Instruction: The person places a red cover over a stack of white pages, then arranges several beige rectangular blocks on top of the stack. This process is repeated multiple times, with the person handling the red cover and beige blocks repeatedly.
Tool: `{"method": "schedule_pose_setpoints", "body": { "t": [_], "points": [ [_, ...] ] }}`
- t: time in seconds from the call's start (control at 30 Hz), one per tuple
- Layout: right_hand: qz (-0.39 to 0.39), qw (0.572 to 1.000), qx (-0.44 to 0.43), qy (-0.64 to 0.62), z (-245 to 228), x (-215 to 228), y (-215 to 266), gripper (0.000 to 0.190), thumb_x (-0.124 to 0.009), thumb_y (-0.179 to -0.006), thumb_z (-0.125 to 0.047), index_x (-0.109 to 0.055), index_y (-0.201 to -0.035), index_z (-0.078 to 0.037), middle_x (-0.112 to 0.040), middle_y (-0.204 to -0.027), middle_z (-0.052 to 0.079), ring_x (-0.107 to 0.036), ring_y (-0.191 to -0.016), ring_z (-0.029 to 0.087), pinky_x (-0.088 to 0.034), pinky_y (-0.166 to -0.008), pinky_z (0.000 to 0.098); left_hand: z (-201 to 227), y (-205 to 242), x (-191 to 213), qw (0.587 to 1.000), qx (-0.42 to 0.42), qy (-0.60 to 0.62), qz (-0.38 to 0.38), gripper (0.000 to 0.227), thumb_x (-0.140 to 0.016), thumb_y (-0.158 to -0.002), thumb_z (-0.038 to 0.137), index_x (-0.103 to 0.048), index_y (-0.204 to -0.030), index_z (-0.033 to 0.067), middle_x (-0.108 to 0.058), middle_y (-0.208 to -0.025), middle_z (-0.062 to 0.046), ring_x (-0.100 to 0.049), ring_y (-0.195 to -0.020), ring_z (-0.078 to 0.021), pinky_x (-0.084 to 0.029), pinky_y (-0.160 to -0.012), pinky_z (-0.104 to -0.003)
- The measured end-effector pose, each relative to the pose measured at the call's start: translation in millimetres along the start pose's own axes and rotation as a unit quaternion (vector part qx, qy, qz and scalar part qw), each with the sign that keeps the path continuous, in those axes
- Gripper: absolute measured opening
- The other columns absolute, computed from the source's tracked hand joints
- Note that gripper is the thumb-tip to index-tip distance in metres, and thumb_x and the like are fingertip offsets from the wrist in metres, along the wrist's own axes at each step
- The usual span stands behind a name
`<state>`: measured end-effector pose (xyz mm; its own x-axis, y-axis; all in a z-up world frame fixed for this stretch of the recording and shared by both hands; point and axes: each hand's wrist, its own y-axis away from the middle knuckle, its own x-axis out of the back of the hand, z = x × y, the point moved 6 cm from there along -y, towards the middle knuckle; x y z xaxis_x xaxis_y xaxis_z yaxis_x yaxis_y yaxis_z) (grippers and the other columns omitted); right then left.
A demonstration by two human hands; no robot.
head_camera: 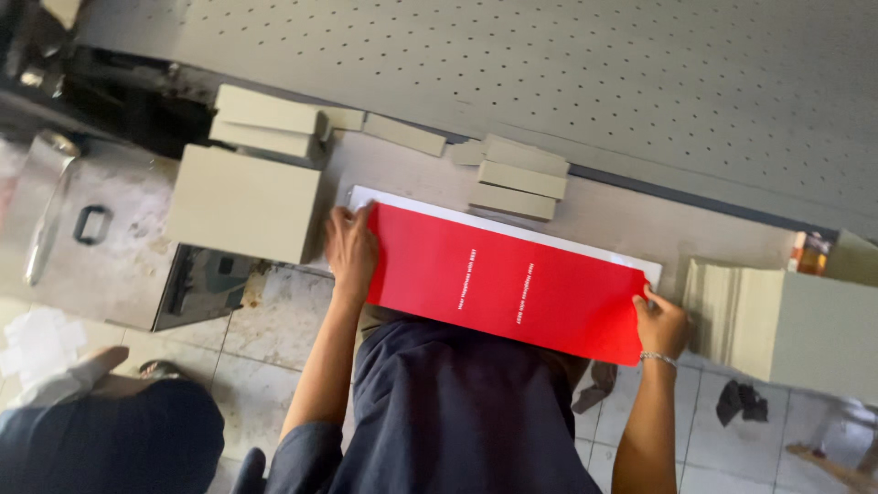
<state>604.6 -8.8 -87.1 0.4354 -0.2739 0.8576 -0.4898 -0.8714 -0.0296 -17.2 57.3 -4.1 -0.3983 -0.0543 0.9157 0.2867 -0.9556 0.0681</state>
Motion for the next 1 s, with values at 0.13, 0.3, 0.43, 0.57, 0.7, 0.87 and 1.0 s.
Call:
{"method": "schedule_pose_setpoints", "body": {
  "t": [0.13, 0.3, 0.43, 0.57, 0.7, 0.87, 1.0],
  "points": [
    [-0.011, 0.995, -0.035, 0.093, -33.2, 8.0, 14.5, 0.029, -0.08, -0.09, -0.045, -0.078, -0.118, -0.037, -0.078, -0.098, 0.002, -0.072, -0.099, 0.035, -0.059, -0.084, 0.042, 59.2, 26.6, -35.5, 0.96, -0.145, -0.156, 0.184, 0.042, -0.067, -0.08, 0.004, -0.073, -0.117, 0.0222, -0.055, -0.12, -0.014, -0.055, -0.111, -0.0362, -0.051, -0.078, -0.043],
    [0.02, 0.985, -0.01, 0.171, -56.6, 3.9, 24.4, 0.03, -0.082, -0.088, -0.045, -0.08, -0.117, -0.037, -0.075, -0.1, 0.012, -0.071, -0.097, 0.038, -0.059, -0.084, 0.0458, 165.5, 94.3, -106.0, 0.922, -0.377, 0.046, 0.079, 0.067, -0.077, -0.083, 0.039, -0.053, -0.146, 0.0345, -0.04, -0.163, -0.009, -0.029, -0.155, -0.0365, -0.02, -0.121, -0.067],
    [0.037, 0.987, -0.004, 0.157, -57.5, -6.0, 31.4, 0.029, -0.082, -0.092, -0.042, -0.081, -0.12, -0.033, -0.067, -0.101, 0.015, -0.068, -0.098, 0.039, -0.058, -0.087, 0.0479, 134.2, 65.9, -37.2, 0.938, -0.339, 0.05, 0.053, 0.056, -0.068, -0.088, 0.058, -0.061, -0.134, 0.0269, -0.057, -0.139, -0.011, -0.049, -0.137, -0.0344, -0.028, -0.117, -0.064],
    [0.048, 0.989, 0.003, 0.137, -60.3, -19.0, 36.5, 0.03, -0.081, -0.092, -0.039, -0.08, -0.121, -0.031, -0.063, -0.102, 0.016, -0.067, -0.099, 0.04, -0.057, -0.088, 0.0479, 20.5, 3.7, -7.5, 0.967, -0.213, -0.104, 0.098, 0.065, -0.055, -0.098, 0.061, -0.052, -0.153, 0.0275, -0.048, -0.156, -0.02, -0.036, -0.149, -0.0422, -0.022, -0.118, -0.066],
    [0.117, 0.975, 0.012, 0.188, -138.8, -31.4, 52.5, 0.053, -0.086, -0.082, -0.024, -0.065, -0.13, -0.018, -0.048, -0.124, 0.017, -0.056, -0.114, 0.041, -0.052, -0.087, 0.0556, -9.8, -12.4, -1.7, 0.981, -0.155, -0.092, 0.07, 0.07, -0.042, -0.102, 0.063, -0.037, -0.162, 0.028, -0.032, -0.167, -0.02, -0.026, -0.154, -0.0435, -0.02, -0.121, -0.066],
    [-0.011, 0.922, 0.358, -0.147, -419.6, -73.2, 159.0, 0.063, -0.081, -0.083, -0.006, -0.053, -0.14, 0.002, -0.055, -0.131, 0.033, -0.047, -0.127, 0.055, -0.034, -0.111, 0.0644, -25.1, -22.2, -3.9, 0.981, -0.155, -0.098, 0.065, 0.07, -0.042, -0.104, 0.058, -0.033, -0.164, 0.0241, -0.028, -0.168, -0.023, -0.026, -0.153, -0.0464, -0.019, -0.121, -0.066],
    [-0.144, 0.887, 0.439, 0.006, -443.5, -162.9, 193.2, 0.069, -0.05, -0.104, -0.048, -0.026, -0.163, -0.023, -0.024, -0.169, 0.016, -0.022, -0.156, 0.034, -0.015, -0.123, 0.0644, -41.0, -30.7, -5.4, 0.982, -0.16, -0.08, 0.061, 0.065, -0.04, -0.106, 0.054, -0.033, -0.164, 0.0247, -0.026, -0.168, -0.023, -0.023, -0.154, -0.0461, -0.016, -0.122, -0.066]
  ]
}}
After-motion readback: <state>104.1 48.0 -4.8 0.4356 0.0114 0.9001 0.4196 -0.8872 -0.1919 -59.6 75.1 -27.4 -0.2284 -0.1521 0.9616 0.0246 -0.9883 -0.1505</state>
